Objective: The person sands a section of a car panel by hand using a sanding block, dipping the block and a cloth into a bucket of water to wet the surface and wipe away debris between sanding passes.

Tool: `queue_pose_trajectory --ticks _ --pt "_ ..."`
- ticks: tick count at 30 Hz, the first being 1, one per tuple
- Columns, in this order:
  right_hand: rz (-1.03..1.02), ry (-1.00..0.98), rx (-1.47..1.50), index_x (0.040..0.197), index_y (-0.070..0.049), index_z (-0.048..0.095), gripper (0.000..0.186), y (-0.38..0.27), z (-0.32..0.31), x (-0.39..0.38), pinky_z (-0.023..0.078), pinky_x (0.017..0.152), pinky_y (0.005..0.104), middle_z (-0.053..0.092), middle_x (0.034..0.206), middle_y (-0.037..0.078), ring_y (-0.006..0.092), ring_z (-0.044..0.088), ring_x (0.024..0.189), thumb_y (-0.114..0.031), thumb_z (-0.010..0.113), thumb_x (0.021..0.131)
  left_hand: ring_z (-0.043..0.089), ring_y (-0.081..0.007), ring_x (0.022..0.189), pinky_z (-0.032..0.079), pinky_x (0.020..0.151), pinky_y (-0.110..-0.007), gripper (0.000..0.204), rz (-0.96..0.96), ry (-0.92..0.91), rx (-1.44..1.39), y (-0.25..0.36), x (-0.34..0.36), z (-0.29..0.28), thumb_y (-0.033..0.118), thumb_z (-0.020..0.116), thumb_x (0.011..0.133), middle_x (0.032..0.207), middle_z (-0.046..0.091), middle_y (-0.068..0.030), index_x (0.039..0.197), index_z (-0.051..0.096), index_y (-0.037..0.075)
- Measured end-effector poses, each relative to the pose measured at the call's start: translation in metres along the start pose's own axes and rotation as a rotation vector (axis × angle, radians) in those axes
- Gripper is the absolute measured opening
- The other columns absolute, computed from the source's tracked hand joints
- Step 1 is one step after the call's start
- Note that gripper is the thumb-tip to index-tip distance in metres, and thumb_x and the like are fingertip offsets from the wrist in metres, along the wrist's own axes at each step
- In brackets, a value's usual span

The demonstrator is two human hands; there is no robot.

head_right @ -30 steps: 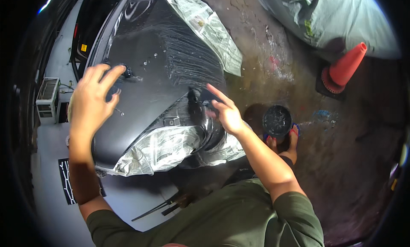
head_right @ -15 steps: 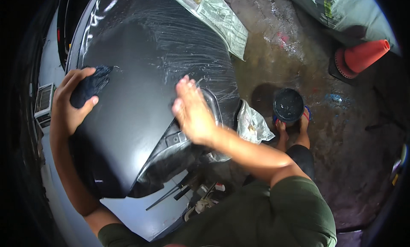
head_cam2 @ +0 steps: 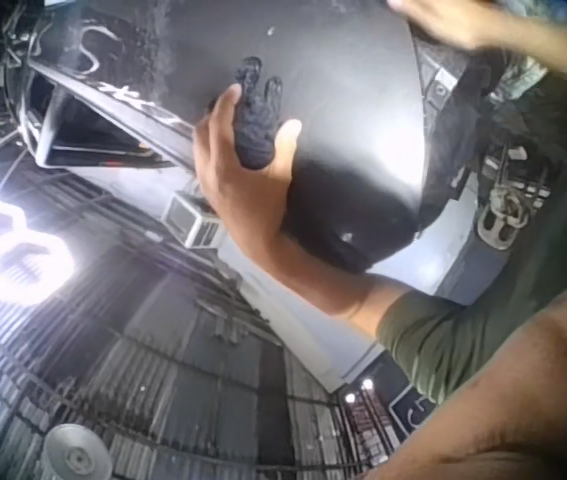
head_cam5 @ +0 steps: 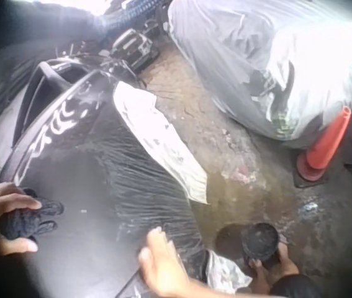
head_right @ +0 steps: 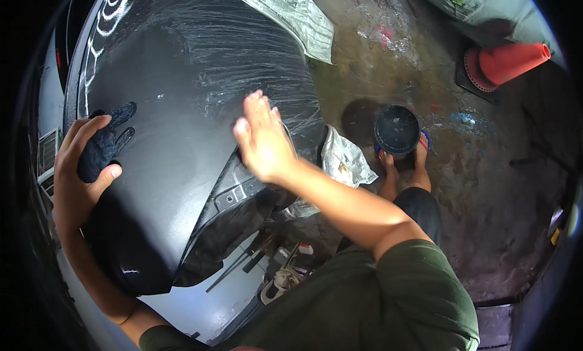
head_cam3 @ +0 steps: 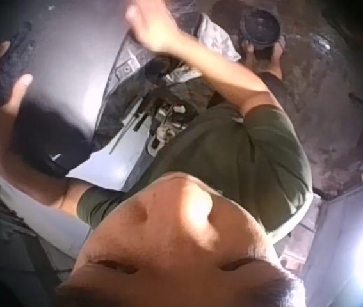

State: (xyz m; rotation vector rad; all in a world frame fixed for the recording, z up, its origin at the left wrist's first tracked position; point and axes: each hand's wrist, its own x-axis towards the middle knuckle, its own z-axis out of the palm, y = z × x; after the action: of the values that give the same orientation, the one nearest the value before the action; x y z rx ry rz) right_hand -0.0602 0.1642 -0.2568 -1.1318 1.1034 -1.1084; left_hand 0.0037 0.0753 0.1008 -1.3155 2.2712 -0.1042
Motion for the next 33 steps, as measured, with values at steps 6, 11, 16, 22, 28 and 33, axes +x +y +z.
queue_pose_trajectory --ticks 6,11,16,22,28,33 --pt "-0.143 -0.201 -0.025 0.161 0.015 0.011 0.080 -0.049 -0.003 -0.048 0.010 0.130 0.0519 0.006 0.168 0.038 0.0494 0.009 0.159 -0.047 0.028 0.112 0.064 -0.0357 0.121 0.050 0.107 -0.047 0.074 0.010 -0.005 0.007 -0.003 0.002 0.003 0.009 0.081 0.064 0.128 0.065 -0.0152 0.135 0.063 0.007" --pt "0.248 0.018 -0.120 0.160 0.013 0.019 0.077 0.038 -0.015 0.023 0.012 0.130 0.0534 0.022 0.165 0.037 0.0451 0.014 0.159 -0.047 0.027 0.112 0.064 -0.0367 0.120 0.049 0.106 -0.047 0.075 0.016 -0.004 0.007 0.005 0.015 0.002 0.019 0.084 0.065 0.126 0.066 -0.0160 0.136 0.063 0.007" --pt "-0.107 -0.118 -0.152 0.160 0.013 0.017 0.078 -0.030 -0.001 -0.039 0.009 0.130 0.0529 0.013 0.169 0.036 0.0459 0.010 0.160 -0.046 0.028 0.112 0.064 -0.0353 0.120 0.048 0.106 -0.048 0.079 0.076 -0.005 0.019 -0.014 0.004 0.004 0.042 0.087 0.069 0.127 0.066 -0.0157 0.136 0.063 0.008" --pt "0.086 -0.102 -0.084 0.158 0.018 0.016 0.077 -0.013 -0.013 -0.005 0.012 0.130 0.0527 0.014 0.165 0.042 0.0486 0.013 0.158 -0.043 0.027 0.113 0.066 -0.0347 0.116 0.051 0.103 -0.046 0.076 0.007 0.030 0.054 -0.004 0.006 0.003 0.032 0.086 0.064 0.124 0.066 -0.0136 0.134 0.066 0.009" --pt "0.248 -0.036 -0.163 0.155 0.018 0.025 0.073 0.038 -0.018 0.024 0.023 0.128 0.0526 0.028 0.161 0.041 0.0486 0.025 0.155 -0.042 0.030 0.113 0.063 -0.0348 0.124 0.050 0.107 -0.048 0.086 -0.068 -0.086 -0.037 -0.003 0.014 0.001 0.051 0.088 0.068 0.131 0.064 -0.0154 0.138 0.064 0.009" --pt "-0.031 -0.189 -0.137 0.157 0.019 0.017 0.079 -0.024 -0.006 -0.029 0.016 0.129 0.0513 0.016 0.165 0.040 0.0466 0.017 0.158 -0.045 0.028 0.113 0.062 -0.0350 0.125 0.049 0.107 -0.049 0.085 0.009 -0.051 0.050 -0.016 0.004 0.006 0.057 0.084 0.071 0.133 0.063 -0.0156 0.139 0.063 0.010"
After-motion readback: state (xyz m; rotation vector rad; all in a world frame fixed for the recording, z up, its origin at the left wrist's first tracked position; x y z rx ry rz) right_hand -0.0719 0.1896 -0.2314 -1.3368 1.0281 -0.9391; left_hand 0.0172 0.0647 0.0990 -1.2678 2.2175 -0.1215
